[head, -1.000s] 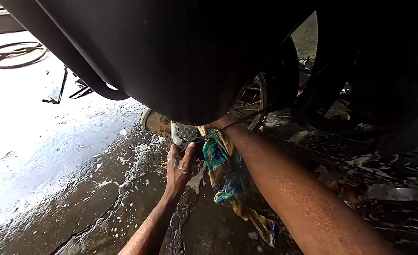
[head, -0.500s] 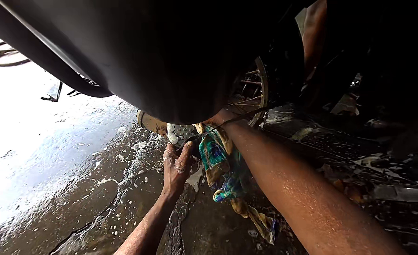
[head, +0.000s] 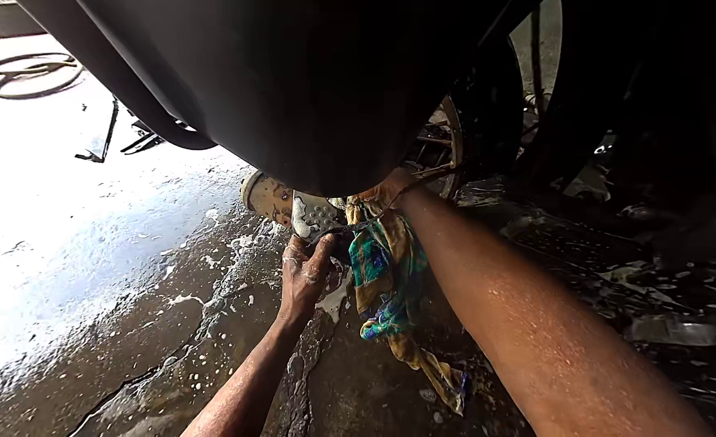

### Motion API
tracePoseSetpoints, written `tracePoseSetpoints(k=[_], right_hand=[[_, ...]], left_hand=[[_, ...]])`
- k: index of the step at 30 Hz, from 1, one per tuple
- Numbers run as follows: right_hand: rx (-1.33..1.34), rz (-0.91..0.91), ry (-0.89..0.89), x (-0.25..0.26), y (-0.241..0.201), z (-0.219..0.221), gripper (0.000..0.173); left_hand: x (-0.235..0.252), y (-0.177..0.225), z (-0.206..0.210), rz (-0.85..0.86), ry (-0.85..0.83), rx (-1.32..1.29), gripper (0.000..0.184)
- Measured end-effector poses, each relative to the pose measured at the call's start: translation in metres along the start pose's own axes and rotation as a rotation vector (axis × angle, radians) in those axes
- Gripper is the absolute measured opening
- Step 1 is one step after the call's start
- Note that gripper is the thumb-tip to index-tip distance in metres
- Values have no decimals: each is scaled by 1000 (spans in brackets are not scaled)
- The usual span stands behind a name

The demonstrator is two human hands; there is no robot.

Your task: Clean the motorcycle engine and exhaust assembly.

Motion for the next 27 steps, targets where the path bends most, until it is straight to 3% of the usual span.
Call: tracePoseSetpoints(k=[2, 4, 10, 15, 18, 22, 27], right_hand=[[46, -63, -23, 13, 10, 6, 23], [78, -129, 92, 26, 28, 15, 29], [-129, -46, 492, -47, 64, 19, 43], [-122, 147, 355, -36, 53, 10, 45], [-4, 46, 268, -3, 51, 12, 40], [-45, -129, 270, -25, 59, 9, 31], [-308, 83, 158, -18, 26, -5, 36]], left_hand=[[0, 0, 0, -4, 5, 8, 20], [0, 1, 0, -5, 0, 7, 19], [0, 2, 1, -14, -1, -36, 15], [-2, -2, 13, 10, 33, -83, 28], [-3, -4, 17, 16, 67, -99, 28], [-3, -1, 10, 8, 44, -83, 18], [-4, -6, 15, -7, 44, -106, 34]])
Point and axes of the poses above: each hand's wrist, its own x-axis towards the middle knuckle, its own z-axis out of the palm, y = z × x, the point moved 5 cm from there along x, towards the middle knuckle, and after that the axes turned 1 degree about z, right-handed, at the moved point
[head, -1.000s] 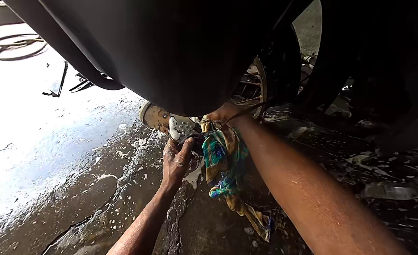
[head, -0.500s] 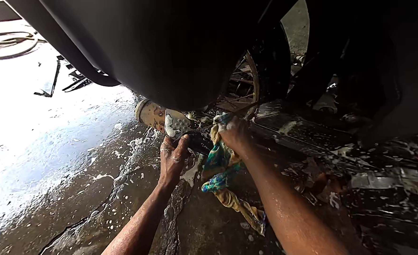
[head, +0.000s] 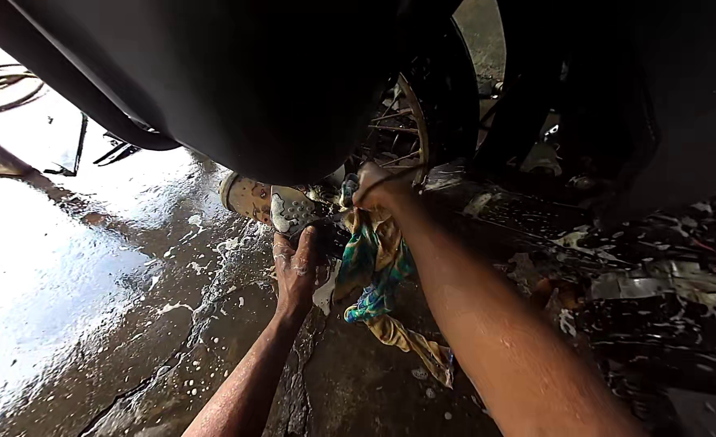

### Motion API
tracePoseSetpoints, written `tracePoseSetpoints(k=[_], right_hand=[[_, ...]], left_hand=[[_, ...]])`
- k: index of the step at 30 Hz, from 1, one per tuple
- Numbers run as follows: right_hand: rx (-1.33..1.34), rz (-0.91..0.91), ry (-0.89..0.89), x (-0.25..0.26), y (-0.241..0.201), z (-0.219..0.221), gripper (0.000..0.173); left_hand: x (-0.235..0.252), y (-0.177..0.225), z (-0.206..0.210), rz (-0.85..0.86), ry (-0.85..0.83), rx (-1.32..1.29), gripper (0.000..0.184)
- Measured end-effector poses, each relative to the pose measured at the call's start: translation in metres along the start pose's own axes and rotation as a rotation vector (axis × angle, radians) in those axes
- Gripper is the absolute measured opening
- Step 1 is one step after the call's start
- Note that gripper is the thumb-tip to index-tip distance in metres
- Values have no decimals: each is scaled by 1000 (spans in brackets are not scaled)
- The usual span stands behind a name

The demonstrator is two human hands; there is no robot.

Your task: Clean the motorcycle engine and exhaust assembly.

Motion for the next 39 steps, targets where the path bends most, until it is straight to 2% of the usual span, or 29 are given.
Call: tracePoseSetpoints(k=[3, 5, 8, 11, 14, 16, 18, 20, 23, 25, 27, 30, 32, 37, 39], right_hand=[[-347, -65, -85, 9, -34, -2, 42], [-495, -138, -121, 17, -44, 2, 39], [-553, -205, -179, 5, -33, -6, 30], [-803, -178, -217, -18, 1, -13, 31], [-987, -125, -238, -24, 9, -7, 30], [-903, -153, -213, -16, -5, -10, 30], [-712, -210, -127, -10, -33, -16, 32], [-618, -242, -101, -9, -53, -17, 37], [-722, -221, -175, -18, -36, -14, 30], [-902, -155, -256, -23, -8, -14, 30], [-997, -129, -313, -18, 1, -13, 30], [-761, -220, -186, -2, -30, -19, 23], [-680, -207, -149, 2, -47, -19, 24], [-974, -143, -328, -14, -1, -16, 34], [-959, -184, -278, -17, -7, -14, 34]], left_hand=[[0, 0, -1, -12, -18, 15, 34], [0, 3, -3, -10, -20, 23, 26], [2, 2, -10, 0, 2, 19, 15], [3, 3, -8, 2, 10, 5, 15], [3, 4, -6, 7, -17, 14, 19], [3, 3, -4, 14, -33, 8, 25], [3, 2, -3, 15, -43, -4, 27], [5, 1, -2, 30, -23, -16, 24], [2, 1, -5, 39, 3, -43, 16], [3, 1, -5, 55, 17, -52, 14], [3, 0, -3, 55, 7, -51, 17], [5, -3, 0, 63, 40, -67, 21], [6, -4, -1, 55, 75, -89, 19], [3, 0, -7, 61, 22, -38, 15], [1, 0, -4, 75, 28, -45, 20]])
Point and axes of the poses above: each hand's wrist, its own x-axis towards the middle knuckle, its own z-axis out of the palm, y = z × x, the point moved 5 cm from there along x, towards the middle knuckle, and after that the axes turned 1 degree about z, right-handed, at the moved point
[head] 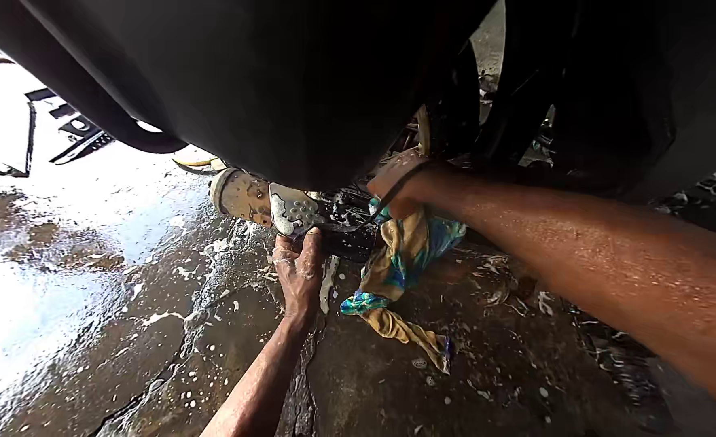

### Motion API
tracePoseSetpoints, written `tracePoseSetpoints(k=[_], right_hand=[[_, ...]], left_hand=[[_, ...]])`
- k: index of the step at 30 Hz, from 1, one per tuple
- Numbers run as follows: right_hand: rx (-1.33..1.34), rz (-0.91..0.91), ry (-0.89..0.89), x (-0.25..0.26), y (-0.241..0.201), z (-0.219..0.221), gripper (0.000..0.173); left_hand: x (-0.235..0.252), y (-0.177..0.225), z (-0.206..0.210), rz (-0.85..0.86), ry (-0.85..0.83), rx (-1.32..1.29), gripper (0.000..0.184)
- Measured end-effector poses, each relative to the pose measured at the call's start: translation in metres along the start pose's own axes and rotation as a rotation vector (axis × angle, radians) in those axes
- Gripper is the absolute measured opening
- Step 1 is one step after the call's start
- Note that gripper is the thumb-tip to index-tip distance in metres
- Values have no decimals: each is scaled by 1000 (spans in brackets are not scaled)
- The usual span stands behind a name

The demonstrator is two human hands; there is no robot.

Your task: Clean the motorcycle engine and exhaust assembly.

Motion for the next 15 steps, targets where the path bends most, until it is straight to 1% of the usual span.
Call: tracePoseSetpoints(k=[2, 3, 4, 6, 7, 9, 10, 11, 13, 15], right_hand=[[164, -33, 167, 9, -11, -18, 33], [220, -46, 223, 14, -16, -26, 32], [249, -47, 235, 16, -17, -30, 31], [264, -21, 185, 15, -9, -17, 30], [236, 5, 119, 11, -1, -8, 30], [85, 51, -42, 7, 4, 2, 31], [57, 56, -68, 10, -1, 1, 30], [85, 58, -61, 11, -7, -6, 28], [234, 38, 63, 5, -21, -30, 27], [222, 26, 140, 10, -29, -41, 30]], left_hand=[[2, -3, 2, 1, 33, -12, 24], [5, -5, 2, -1, 51, -25, 24], [7, -6, 0, -2, 68, -32, 20], [8, -5, -4, -25, 71, -28, 15], [8, -4, -3, -33, 60, -24, 14], [5, 0, -3, -46, 17, -12, 13], [3, 1, -4, -42, 6, -9, 13], [2, 1, -4, -34, 2, -14, 14], [2, -1, -1, -26, 8, -36, 15], [3, -3, 1, -51, 29, -53, 16]])
Point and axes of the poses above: each hand's wrist, its own x-axis towards the middle knuckle, its own z-axis out of the palm, y = z × x, the point moved 5 cm from there along x, towards the middle knuckle, and after that the axes turned 1 degree about z, right-handed, at the moved point
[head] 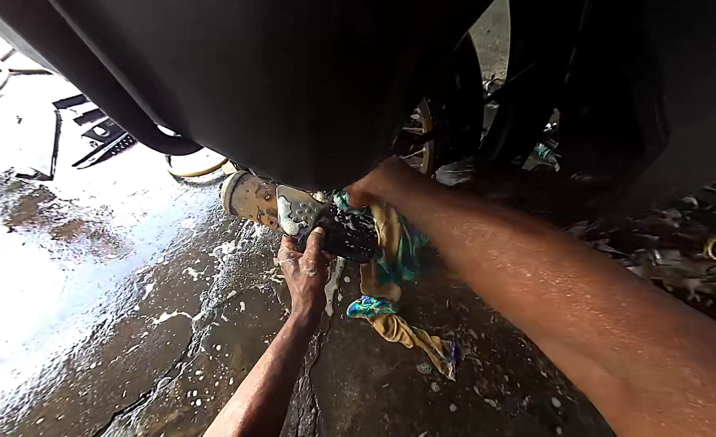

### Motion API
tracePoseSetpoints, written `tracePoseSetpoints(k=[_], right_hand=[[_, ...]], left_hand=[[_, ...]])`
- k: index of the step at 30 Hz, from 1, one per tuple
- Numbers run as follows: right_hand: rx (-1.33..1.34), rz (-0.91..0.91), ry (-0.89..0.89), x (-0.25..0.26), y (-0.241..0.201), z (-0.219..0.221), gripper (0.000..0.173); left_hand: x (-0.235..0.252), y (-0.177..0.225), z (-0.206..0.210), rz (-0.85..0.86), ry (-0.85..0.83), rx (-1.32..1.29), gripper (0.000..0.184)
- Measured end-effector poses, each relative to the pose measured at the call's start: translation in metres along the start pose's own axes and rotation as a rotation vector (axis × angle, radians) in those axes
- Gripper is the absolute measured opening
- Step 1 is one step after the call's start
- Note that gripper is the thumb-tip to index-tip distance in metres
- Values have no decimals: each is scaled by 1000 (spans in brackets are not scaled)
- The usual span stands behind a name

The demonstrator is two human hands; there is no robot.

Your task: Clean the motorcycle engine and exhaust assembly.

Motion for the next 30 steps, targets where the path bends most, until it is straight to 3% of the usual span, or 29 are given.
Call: tracePoseSetpoints(k=[6, 9, 11, 17, 22, 24, 27, 30], right_hand=[[-291, 72, -231, -12, 30, 38, 31], [-58, 13, 0, 0, 16, 20, 30], [77, 24, 19, -8, 10, 9, 32], [-205, 70, -277, -13, 43, 40, 31], [81, 54, -22, 15, 20, 4, 30], [57, 77, -107, 11, 24, 7, 30], [-37, 76, -370, -23, 36, 24, 27], [47, 140, -401, -1, 38, 49, 33]], left_hand=[[-3, 2, -1, -25, -35, 5, 12], [-3, -1, 5, 34, 18, -50, 13], [0, -3, 7, 17, 52, -78, 11], [3, 4, -2, -54, -2, -88, 8], [8, 2, -4, -19, 11, -81, 10], [8, 5, -9, -60, -29, -46, 10], [-2, 11, -11, -119, -53, -27, 14], [6, 5, -13, -110, -39, -116, 19]])
Point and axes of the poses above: each hand's wrist, its own x-axis towards the middle knuckle, its own z-axis out of the palm, y = z × x, the point moved 5 cm from there along x, towards the middle knuckle, and after that the axes turned 1 degree about z, right-handed, at the moved point
